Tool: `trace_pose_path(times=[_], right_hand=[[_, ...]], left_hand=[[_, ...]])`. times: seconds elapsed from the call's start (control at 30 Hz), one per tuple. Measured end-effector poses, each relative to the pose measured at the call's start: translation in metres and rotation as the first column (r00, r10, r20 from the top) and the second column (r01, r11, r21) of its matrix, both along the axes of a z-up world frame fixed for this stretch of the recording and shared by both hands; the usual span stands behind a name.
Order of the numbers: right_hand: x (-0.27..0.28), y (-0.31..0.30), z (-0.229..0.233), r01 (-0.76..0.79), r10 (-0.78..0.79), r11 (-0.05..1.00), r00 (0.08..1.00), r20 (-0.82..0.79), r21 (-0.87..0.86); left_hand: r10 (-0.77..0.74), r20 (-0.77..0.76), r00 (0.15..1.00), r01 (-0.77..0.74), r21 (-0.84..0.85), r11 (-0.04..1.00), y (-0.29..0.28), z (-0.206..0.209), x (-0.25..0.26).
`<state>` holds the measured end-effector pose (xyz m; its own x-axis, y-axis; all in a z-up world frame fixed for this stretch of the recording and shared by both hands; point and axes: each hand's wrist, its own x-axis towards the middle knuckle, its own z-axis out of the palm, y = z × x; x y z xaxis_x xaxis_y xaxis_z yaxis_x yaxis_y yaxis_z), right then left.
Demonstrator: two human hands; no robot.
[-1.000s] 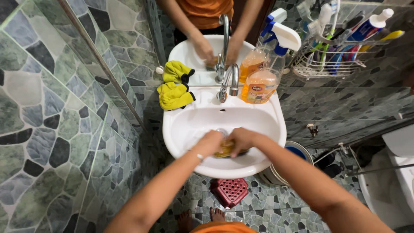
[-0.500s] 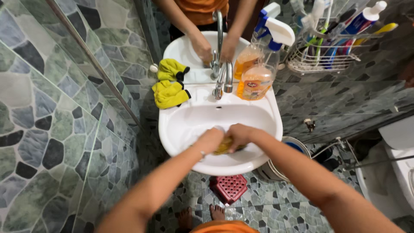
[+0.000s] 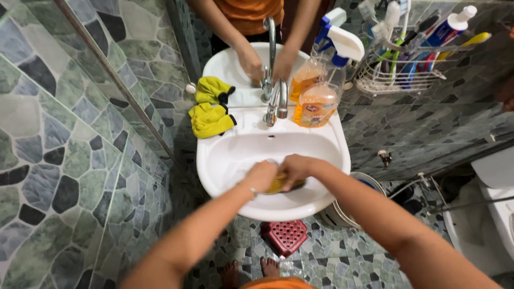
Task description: The person cleans a bathroom sink by spraying cleaner, scrubbing with a sponge, and wiping with a cloth. They rinse the sponge and cloth under the faucet and wipe the sink basin and surrounding surfaces.
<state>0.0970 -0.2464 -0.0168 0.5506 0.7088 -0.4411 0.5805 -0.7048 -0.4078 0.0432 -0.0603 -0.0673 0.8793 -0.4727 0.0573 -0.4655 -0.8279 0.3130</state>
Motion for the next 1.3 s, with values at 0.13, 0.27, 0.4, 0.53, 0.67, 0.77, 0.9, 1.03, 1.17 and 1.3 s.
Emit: trace_pose_path(times=[0.13, 0.27, 0.4, 0.53, 0.67, 0.77, 0.9, 1.03, 1.17, 1.3], right_hand=[[0.018, -0.006, 0.015, 0.073, -0.034, 0.987, 0.966, 0.255, -0.145], [0.002, 0.028, -0.005, 0.216, -0.238, 0.971, 0.898, 0.371, 0.100], [-0.007, 0.024, -0.012, 0.118, -0.125, 0.988, 0.989, 0.074, 0.099], [0.010, -0.016, 0.009, 0.092, -0.089, 0.996, 0.992, 0.089, -0.023], [0.016, -0.005, 0.005, 0.163, -0.167, 0.986, 0.904, 0.392, 0.044], [-0.005, 0.021, -0.006, 0.183, -0.223, 0.971, 0.931, 0.291, 0.157], [-0.026, 0.023, 0.002, 0.072, -0.068, 0.992, 0.997, -0.036, 0.107], [0.005, -0.010, 0.033, 0.013, 0.010, 0.984, 0.992, 0.127, -0.177], [0.004, 0.010, 0.019, 0.210, -0.129, 0.966, 0.896, 0.425, -0.148], [-0.020, 0.039, -0.005, 0.269, -0.271, 0.962, 0.906, 0.325, 0.051]], left_hand=[[0.141, 0.102, 0.985, -0.139, -0.024, 0.990, -0.027, -0.007, 0.025], [0.121, 0.113, 0.986, -0.124, 0.016, 0.992, 0.020, 0.001, 0.033], [-0.019, -0.037, 0.999, 0.023, 0.111, 0.994, 0.031, 0.011, 0.019], [0.042, -0.037, 0.998, -0.042, 0.006, 0.999, -0.013, 0.002, 0.013], [0.198, 0.042, 0.979, -0.198, -0.001, 0.980, -0.021, 0.004, 0.035], [0.171, 0.022, 0.985, -0.172, 0.063, 0.983, 0.015, 0.012, 0.019], [0.002, -0.238, 0.971, 0.037, 0.161, 0.986, 0.024, 0.019, 0.008], [0.009, -0.039, 0.999, -0.010, -0.013, 1.000, -0.026, -0.010, 0.011], [0.197, 0.071, 0.978, -0.190, -0.084, 0.978, -0.016, -0.022, 0.035], [0.116, 0.087, 0.989, -0.120, 0.045, 0.992, 0.038, 0.012, 0.025]])
